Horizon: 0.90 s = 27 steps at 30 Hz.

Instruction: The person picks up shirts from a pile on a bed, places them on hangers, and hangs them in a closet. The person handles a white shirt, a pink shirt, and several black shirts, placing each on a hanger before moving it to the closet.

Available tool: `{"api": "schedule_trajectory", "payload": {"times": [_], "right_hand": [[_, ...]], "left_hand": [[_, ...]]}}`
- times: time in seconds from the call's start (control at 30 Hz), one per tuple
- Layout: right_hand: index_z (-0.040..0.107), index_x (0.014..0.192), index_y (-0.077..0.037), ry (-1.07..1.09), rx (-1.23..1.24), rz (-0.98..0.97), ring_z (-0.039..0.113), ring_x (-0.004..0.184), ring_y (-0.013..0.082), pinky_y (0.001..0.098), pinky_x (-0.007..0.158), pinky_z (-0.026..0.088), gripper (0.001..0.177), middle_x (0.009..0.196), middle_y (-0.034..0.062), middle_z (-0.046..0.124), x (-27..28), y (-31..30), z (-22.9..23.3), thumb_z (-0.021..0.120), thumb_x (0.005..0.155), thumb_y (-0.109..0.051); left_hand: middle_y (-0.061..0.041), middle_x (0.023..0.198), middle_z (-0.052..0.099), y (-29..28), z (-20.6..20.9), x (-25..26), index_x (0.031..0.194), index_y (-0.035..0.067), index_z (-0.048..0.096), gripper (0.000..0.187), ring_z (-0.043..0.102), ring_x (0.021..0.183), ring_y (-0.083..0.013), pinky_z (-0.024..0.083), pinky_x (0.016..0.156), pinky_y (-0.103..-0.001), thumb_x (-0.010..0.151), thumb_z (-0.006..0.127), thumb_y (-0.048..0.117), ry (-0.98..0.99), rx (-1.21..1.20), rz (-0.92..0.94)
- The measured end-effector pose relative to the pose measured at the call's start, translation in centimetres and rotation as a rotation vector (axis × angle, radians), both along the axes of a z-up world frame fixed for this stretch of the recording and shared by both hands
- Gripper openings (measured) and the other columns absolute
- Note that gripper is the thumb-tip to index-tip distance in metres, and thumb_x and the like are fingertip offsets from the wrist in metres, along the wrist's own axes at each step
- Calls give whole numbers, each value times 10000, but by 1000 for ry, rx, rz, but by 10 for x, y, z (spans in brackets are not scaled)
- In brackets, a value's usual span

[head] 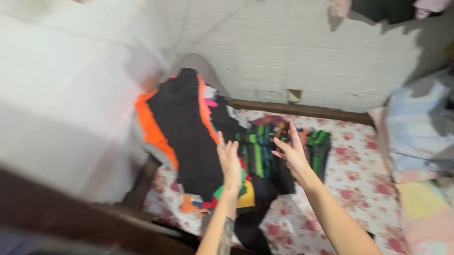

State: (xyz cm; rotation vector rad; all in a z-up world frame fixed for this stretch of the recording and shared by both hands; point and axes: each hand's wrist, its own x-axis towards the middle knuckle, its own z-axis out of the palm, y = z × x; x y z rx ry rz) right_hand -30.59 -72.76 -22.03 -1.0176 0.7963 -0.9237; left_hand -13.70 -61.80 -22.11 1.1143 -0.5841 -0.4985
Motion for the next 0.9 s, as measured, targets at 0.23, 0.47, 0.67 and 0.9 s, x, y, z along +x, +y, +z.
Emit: {"api": "schedule_trajectory", "payload": {"times": [0.23, 0.47, 0.67, 0.9], "right_hand": [[190, 1692, -318, 156, 144, 66, 599, 1160, 284, 464, 841, 540, 973, 1481, 228, 548, -31, -118, -124, 709, 890, -133], [254, 1628, -311, 289, 209, 264, 515, 1308, 337, 513, 909, 562, 918, 1526, 102, 461, 26, -128, -165, 746, 871, -150], [432, 1533, -255, 375, 139, 438, 587, 1210, 255, 473, 874, 597, 713, 1409, 34, 487, 74, -126, -172, 740, 897, -158], [607, 1339, -218, 420, 69, 511, 638, 994, 162, 405, 774, 600, 464, 1115, -13, 608, 154, -142, -169, 724, 893, -164]], "left_hand": [[-208, 1580, 448, -95, -149, 21, 1541, 47, 441, 706, 422, 1461, -272, 323, 1157, -341, 889, 665, 197, 152, 299, 113], [-66, 964, 643, -81, -186, 50, 1299, 114, 629, 446, 632, 911, -224, 492, 820, -429, 858, 667, 169, 661, 341, 186], [-39, 936, 667, -49, -194, 78, 1115, 142, 664, 222, 661, 853, -236, 520, 750, -428, 913, 638, 231, 927, 332, 386], [-11, 752, 628, -38, -196, 132, 986, 127, 629, 88, 606, 605, -152, 399, 507, -309, 915, 646, 178, 868, 212, 449]]}}
